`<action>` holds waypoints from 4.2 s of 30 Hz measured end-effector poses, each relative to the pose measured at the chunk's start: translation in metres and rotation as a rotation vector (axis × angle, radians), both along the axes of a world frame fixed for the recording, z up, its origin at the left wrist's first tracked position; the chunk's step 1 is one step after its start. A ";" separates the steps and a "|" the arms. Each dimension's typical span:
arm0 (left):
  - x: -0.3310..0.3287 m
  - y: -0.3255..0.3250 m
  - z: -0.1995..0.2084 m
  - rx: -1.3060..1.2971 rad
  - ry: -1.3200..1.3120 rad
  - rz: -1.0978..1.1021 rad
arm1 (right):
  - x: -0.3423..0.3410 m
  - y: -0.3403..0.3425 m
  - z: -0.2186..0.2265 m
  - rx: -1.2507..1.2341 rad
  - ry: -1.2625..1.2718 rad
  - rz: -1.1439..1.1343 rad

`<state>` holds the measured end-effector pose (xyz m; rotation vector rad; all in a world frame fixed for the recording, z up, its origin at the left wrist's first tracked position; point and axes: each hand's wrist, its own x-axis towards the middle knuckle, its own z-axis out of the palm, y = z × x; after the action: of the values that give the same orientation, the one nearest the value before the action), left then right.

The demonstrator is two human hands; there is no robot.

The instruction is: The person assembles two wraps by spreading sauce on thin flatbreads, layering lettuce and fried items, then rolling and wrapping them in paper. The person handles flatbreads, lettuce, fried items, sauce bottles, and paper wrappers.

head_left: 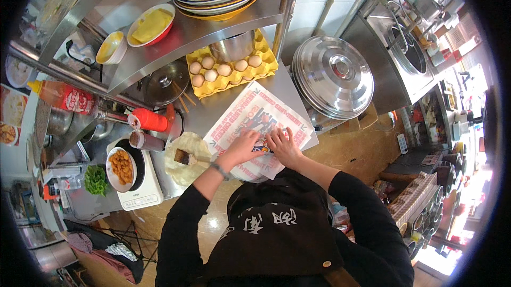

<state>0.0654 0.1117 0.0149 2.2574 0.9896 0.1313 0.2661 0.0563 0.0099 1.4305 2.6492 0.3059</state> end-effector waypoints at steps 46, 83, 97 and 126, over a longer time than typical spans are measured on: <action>0.034 -0.050 -0.003 0.285 0.068 0.263 | 0.025 0.005 0.021 -0.012 0.254 0.141; 0.002 -0.079 0.097 -0.442 -0.774 0.623 | -0.010 0.061 0.235 -0.607 1.290 -0.169; -0.022 -0.075 0.113 -1.120 -0.679 0.317 | 0.003 0.073 0.233 -0.864 0.820 0.229; -0.044 -0.090 0.105 -1.649 -0.658 -0.006 | 0.000 0.044 0.189 0.028 0.180 1.016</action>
<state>0.0214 0.0218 0.1195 0.5991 0.3631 0.0131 0.2662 0.1003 0.1991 -0.0149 3.2901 0.2878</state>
